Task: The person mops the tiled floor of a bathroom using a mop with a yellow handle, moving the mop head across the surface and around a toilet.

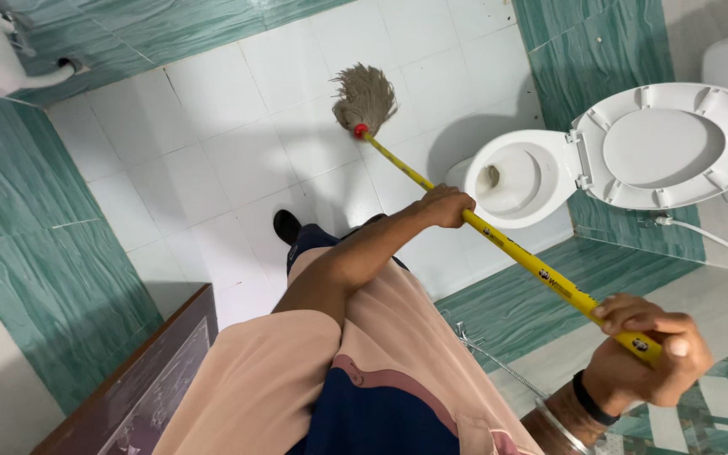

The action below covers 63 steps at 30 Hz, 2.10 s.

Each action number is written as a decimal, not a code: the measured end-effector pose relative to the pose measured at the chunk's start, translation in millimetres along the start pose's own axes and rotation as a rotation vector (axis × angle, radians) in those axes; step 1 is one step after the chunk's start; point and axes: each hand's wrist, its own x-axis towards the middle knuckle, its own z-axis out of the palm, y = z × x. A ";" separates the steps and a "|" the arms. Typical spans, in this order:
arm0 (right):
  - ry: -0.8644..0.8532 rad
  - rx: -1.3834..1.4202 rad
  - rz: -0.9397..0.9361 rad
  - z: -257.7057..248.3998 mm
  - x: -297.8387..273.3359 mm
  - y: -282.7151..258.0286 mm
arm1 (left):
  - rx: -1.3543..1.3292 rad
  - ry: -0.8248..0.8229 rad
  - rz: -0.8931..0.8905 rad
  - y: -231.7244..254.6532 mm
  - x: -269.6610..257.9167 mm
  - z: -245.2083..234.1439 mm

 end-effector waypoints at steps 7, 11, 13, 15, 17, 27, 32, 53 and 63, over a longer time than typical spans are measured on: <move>0.175 0.116 -0.061 -16.0 6.2 78.8 | 0.001 -0.014 -0.076 -58.0 -19.0 -2.0; 0.062 0.161 -0.132 31.5 53.1 123.9 | -0.037 -0.004 -0.259 -105.9 -58.2 -55.2; -0.007 0.251 -0.122 94.6 89.2 142.6 | -0.075 0.098 -0.355 -144.3 -89.9 -85.3; -0.107 0.338 -0.149 171.6 123.9 145.7 | -0.098 0.291 -0.426 -183.0 -126.3 -111.0; -0.378 0.350 -0.288 251.9 142.0 130.0 | -0.064 0.594 -0.485 -220.9 -174.7 -126.2; -1.330 0.577 -0.022 440.1 -9.5 -2.8 | -0.132 1.342 -0.758 -275.5 -454.0 -82.2; -1.618 0.571 0.025 379.9 -0.6 7.5 | -0.021 1.581 -0.619 -263.0 -409.4 -11.4; -0.665 -0.049 -0.085 -41.4 166.7 -11.3 | -0.224 0.220 -0.151 35.3 101.6 -7.3; -0.088 -0.097 -0.219 -130.1 159.0 106.0 | -0.101 0.015 -0.121 46.0 113.6 9.6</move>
